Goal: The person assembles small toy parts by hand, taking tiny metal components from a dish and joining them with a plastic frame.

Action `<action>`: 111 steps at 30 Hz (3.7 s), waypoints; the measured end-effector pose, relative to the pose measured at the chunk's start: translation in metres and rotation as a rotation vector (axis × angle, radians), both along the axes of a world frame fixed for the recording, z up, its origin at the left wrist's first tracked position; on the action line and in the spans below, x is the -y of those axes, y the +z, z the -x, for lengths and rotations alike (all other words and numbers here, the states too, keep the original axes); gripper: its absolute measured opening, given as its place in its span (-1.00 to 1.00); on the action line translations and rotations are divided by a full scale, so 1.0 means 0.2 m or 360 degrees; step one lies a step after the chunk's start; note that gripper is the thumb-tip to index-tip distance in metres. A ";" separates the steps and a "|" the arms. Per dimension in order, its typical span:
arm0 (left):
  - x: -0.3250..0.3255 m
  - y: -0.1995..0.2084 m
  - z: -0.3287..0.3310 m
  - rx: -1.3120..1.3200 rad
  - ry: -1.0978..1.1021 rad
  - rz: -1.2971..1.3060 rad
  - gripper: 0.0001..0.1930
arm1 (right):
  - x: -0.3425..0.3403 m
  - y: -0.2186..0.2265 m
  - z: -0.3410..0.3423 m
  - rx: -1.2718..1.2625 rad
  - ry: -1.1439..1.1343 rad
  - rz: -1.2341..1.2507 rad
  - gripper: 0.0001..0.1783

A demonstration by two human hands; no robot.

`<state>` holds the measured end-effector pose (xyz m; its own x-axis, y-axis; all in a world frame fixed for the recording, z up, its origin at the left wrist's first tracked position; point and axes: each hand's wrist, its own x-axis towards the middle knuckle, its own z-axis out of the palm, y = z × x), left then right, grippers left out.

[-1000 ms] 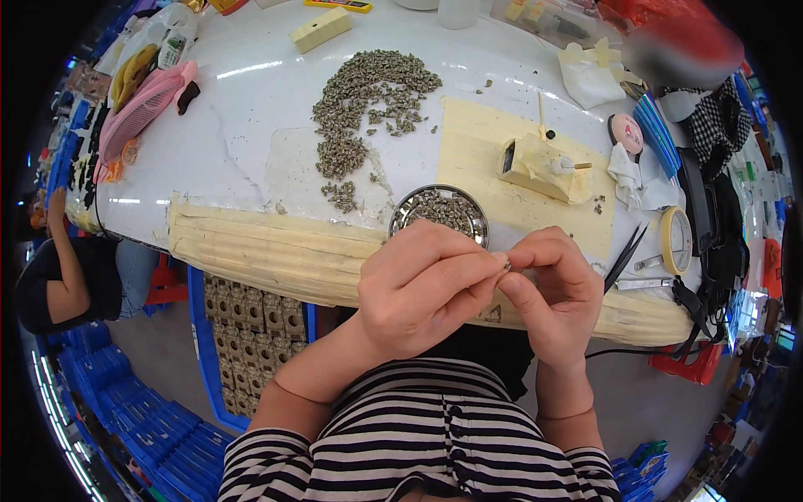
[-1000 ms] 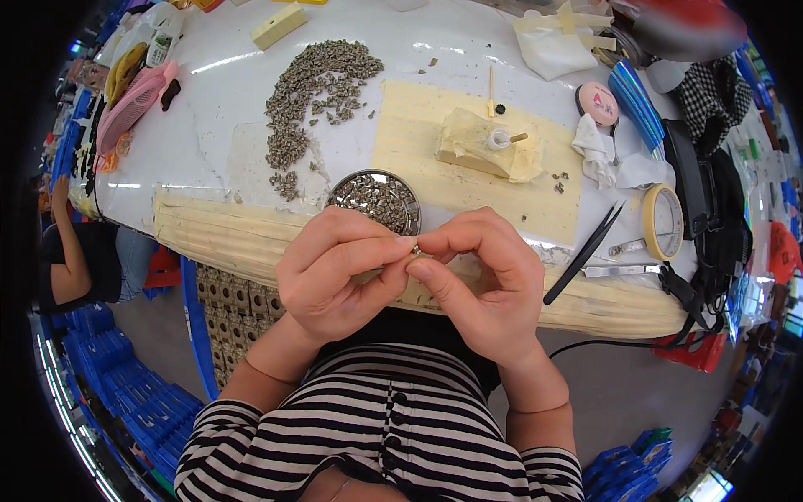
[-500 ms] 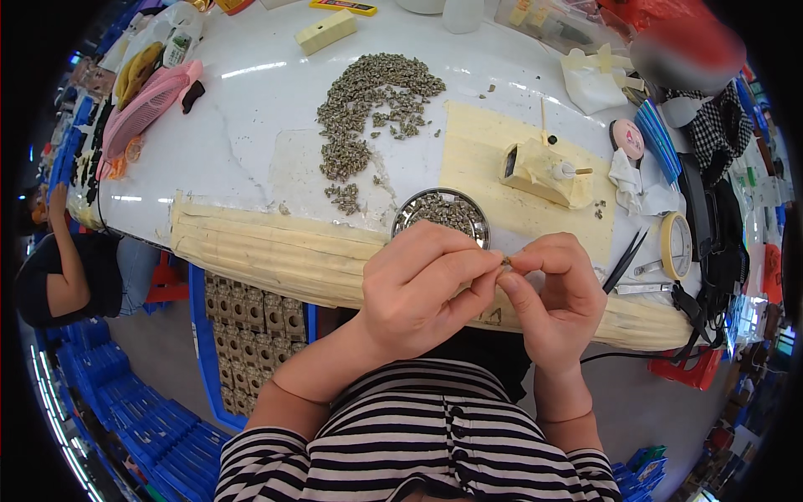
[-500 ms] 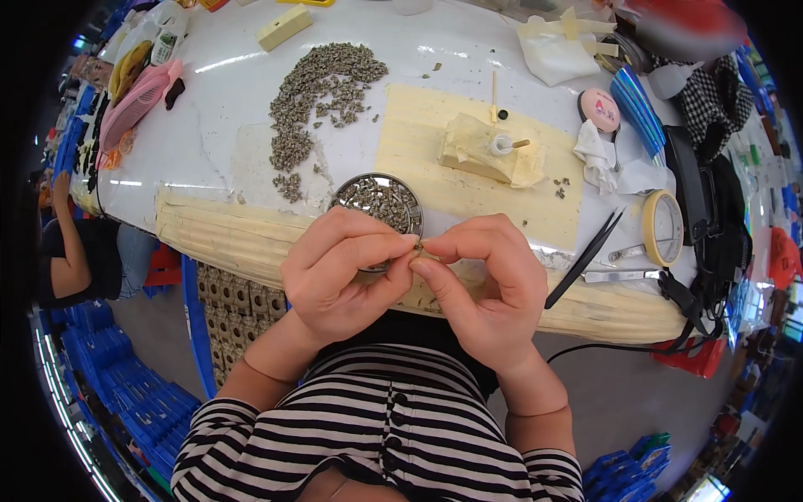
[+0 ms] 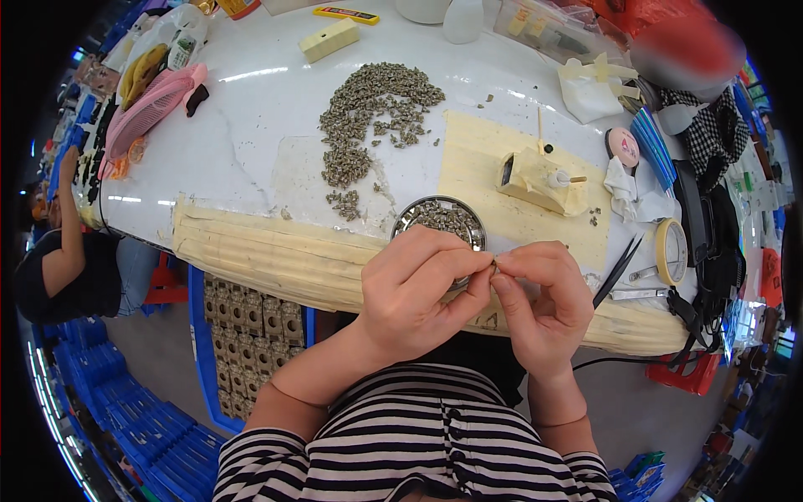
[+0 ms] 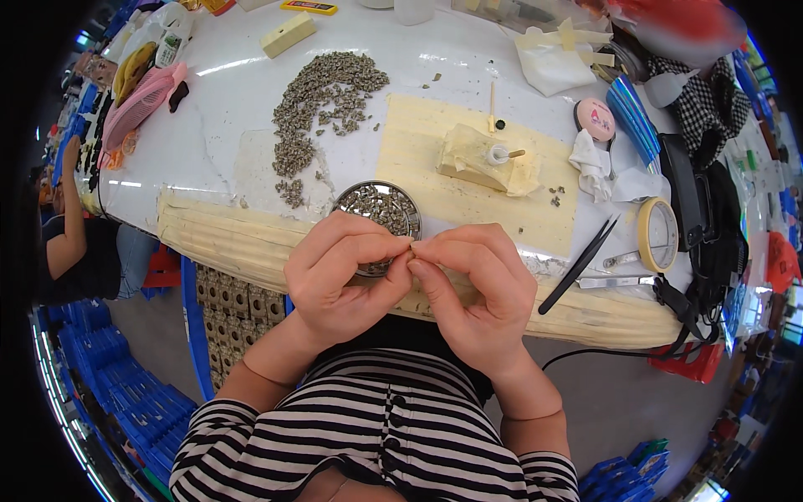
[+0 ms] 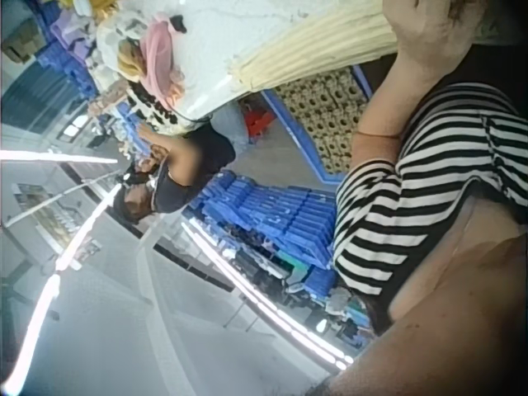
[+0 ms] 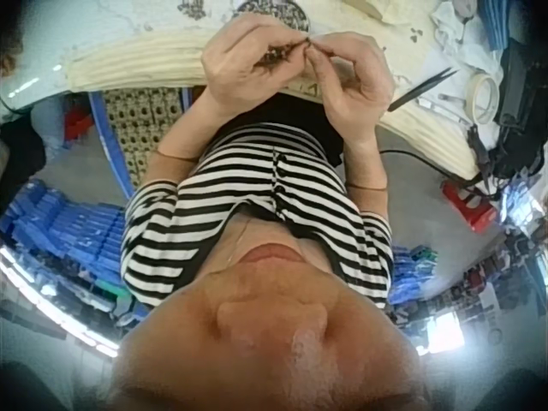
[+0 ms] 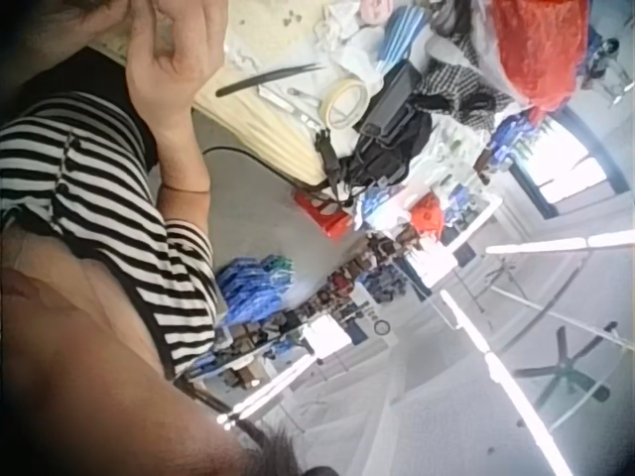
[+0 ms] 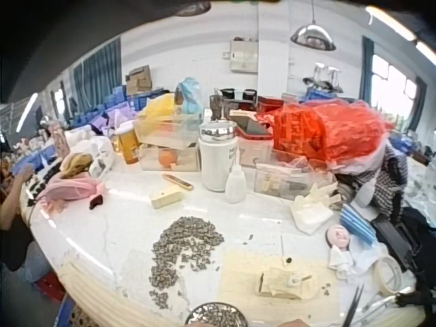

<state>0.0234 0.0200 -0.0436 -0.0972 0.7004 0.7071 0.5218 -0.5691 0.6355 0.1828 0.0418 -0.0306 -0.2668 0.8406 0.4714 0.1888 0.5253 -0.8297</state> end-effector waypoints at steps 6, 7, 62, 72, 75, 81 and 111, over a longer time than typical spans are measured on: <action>0.00 0.00 0.00 -0.0045 -0.0053 -0.0028 -0.74 | 0.02 -0.01 0.01 -0.0042 -0.0080 0.0135 -0.83; 0.00 0.00 0.00 -0.0064 -0.0072 -0.0028 -0.74 | 0.02 -0.01 0.01 -0.0041 -0.0080 0.0143 -0.84; 0.01 0.02 0.00 -0.0035 -0.0011 0.0059 -0.74 | 0.01 0.03 -0.02 0.0018 0.0027 -0.0049 -0.74; 0.02 0.03 0.01 -0.0012 -0.0063 0.0091 -0.76 | 0.02 0.00 0.00 0.0098 -0.0050 -0.0093 -0.70; 0.02 0.03 0.02 -0.0073 -0.0124 0.0027 -0.76 | 0.01 0.01 -0.01 0.0083 -0.0010 0.0014 -0.75; 0.01 0.03 0.00 -0.0087 -0.0100 -0.0019 -0.73 | 0.01 0.01 -0.02 0.0040 -0.0029 0.0064 -0.82; 0.01 0.03 0.01 -0.0072 -0.0022 0.0111 -0.78 | 0.02 0.01 0.02 0.0189 -0.0115 -0.0453 -0.72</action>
<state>0.0222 0.0172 -0.0384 -0.0566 0.7490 0.6601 0.5433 -0.5316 0.6498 0.1796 0.0382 -0.0285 -0.2785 0.6982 0.6595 0.3206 0.7149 -0.6214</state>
